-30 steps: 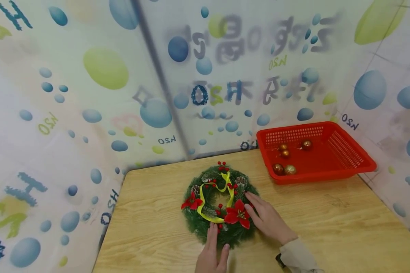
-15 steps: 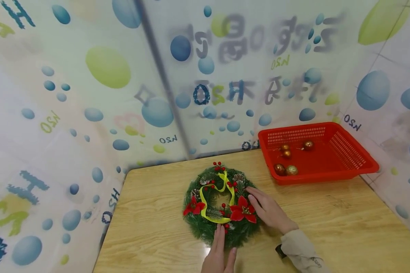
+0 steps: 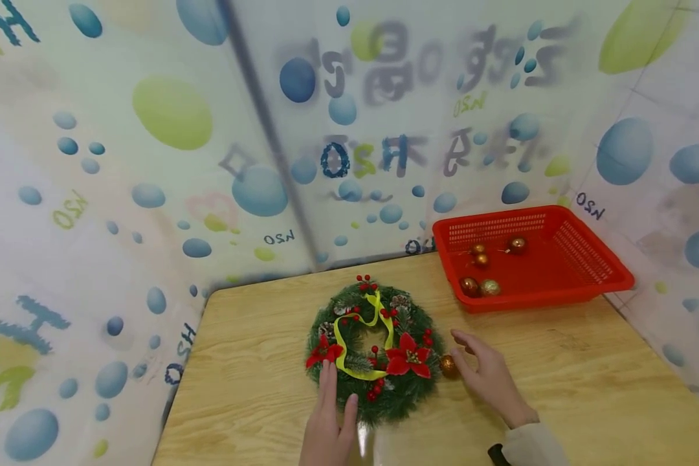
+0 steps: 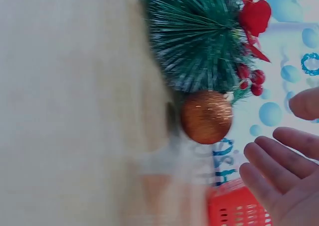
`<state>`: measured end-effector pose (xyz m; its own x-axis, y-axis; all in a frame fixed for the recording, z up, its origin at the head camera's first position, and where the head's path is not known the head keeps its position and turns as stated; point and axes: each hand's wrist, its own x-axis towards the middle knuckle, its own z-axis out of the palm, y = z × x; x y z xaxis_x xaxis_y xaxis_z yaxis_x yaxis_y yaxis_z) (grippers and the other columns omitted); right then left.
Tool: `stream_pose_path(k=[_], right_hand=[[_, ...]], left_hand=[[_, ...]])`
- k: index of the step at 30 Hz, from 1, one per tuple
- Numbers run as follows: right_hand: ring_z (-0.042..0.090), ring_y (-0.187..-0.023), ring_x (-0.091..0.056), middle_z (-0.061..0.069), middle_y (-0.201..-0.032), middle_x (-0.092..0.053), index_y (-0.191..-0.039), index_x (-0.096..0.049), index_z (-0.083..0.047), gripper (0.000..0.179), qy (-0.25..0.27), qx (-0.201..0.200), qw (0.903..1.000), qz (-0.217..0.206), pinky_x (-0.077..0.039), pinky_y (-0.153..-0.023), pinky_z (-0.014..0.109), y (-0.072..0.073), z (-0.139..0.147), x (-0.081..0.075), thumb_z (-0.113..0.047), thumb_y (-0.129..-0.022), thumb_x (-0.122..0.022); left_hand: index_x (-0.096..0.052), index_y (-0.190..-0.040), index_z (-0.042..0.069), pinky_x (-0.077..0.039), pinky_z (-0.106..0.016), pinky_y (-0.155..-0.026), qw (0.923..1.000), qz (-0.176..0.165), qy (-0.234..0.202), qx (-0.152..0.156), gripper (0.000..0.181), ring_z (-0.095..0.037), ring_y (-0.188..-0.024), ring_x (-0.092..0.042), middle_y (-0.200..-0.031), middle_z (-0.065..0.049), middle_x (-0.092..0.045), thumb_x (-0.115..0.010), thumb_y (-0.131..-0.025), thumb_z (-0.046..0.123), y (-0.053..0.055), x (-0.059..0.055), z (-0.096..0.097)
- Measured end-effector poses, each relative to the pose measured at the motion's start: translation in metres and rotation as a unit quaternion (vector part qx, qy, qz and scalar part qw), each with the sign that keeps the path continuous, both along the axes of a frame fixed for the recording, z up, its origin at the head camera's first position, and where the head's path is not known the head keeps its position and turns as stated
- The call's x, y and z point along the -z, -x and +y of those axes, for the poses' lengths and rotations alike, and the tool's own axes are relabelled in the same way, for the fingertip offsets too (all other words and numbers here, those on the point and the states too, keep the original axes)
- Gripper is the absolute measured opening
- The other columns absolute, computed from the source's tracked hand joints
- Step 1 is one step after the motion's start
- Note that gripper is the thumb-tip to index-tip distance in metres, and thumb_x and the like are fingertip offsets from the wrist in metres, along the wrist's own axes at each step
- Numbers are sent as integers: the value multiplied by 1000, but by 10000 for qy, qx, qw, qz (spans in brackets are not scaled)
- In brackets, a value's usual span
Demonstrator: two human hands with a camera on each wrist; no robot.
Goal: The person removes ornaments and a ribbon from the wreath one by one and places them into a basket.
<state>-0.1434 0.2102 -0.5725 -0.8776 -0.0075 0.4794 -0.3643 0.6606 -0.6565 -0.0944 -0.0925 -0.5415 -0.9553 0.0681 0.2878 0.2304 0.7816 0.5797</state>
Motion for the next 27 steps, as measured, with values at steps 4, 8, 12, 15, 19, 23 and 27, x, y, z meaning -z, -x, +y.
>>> stream_pose_path(k=[4, 8, 12, 15, 19, 23, 27], right_hand=[[31, -102, -71, 16, -123, -71, -130, -65, 2, 40, -19, 107, 9997, -234, -59, -84, 49, -9, -7, 9, -10, -92, -74], [28, -102, -71, 15, -123, -71, -131, -65, 1, 44, 26, 157, 9984, -537, -60, -85, 45, -14, -13, 16, -12, -91, -76], [26, -103, -70, 13, -122, -70, -129, -65, 1, 42, 194, 194, 9957, -885, -60, -85, 40, -15, -17, 19, -8, -90, -76], [23, -101, -70, 10, -118, -70, -127, -66, -1, 38, 284, 267, 9927, -1142, -61, -84, 36, -15, -17, 19, -7, -90, -76], [20, -98, -71, 8, -116, -70, -126, -67, -2, 36, 436, 291, 9887, -1407, -61, -84, 33, -15, -15, 17, -8, -92, -75], [21, -98, -72, 9, -115, -70, -126, -66, 0, 35, 631, 279, 9872, -1439, -61, -85, 32, -16, -14, 13, -8, -92, -74], [21, -98, -72, 7, -113, -71, -125, -66, -1, 35, 686, 361, 9886, -1291, -61, -84, 32, -17, -12, 10, -11, -93, -75]], left_hand=[[-29, -158, -1, -42, -60, -110, 9987, -434, -272, -54, 68, -45, -148, -32, -166, -21, -24, -55, -105, 32, 11, 4, -9], [-26, -159, -1, -32, -64, -115, 9963, -729, -456, 16, 70, -45, -152, -23, -168, -21, -19, -52, -106, 37, 19, 10, -11], [-27, -158, -3, -30, -65, -116, 9961, -750, -457, 61, 69, -47, -152, -22, -167, -22, -22, -52, -106, 36, 21, 17, -10], [-29, -158, -2, -31, -65, -115, 9965, -723, -412, 42, 68, -46, -152, -23, -166, -20, -24, -51, -107, 37, 23, 19, -10], [-30, -158, 0, -33, -64, -115, 9968, -715, -342, 58, 67, -44, -152, -25, -166, -19, -25, -50, -107, 37, 24, 20, -10], [-31, -157, -2, -34, -65, -114, 9971, -703, -289, 91, 66, -45, -152, -25, -166, -20, -26, -50, -107, 36, 23, 20, -9], [-33, -156, -3, -35, -66, -113, 9974, -661, -262, 110, 65, -47, -150, -26, -165, -21, -27, -51, -107, 35, 23, 20, -8]])
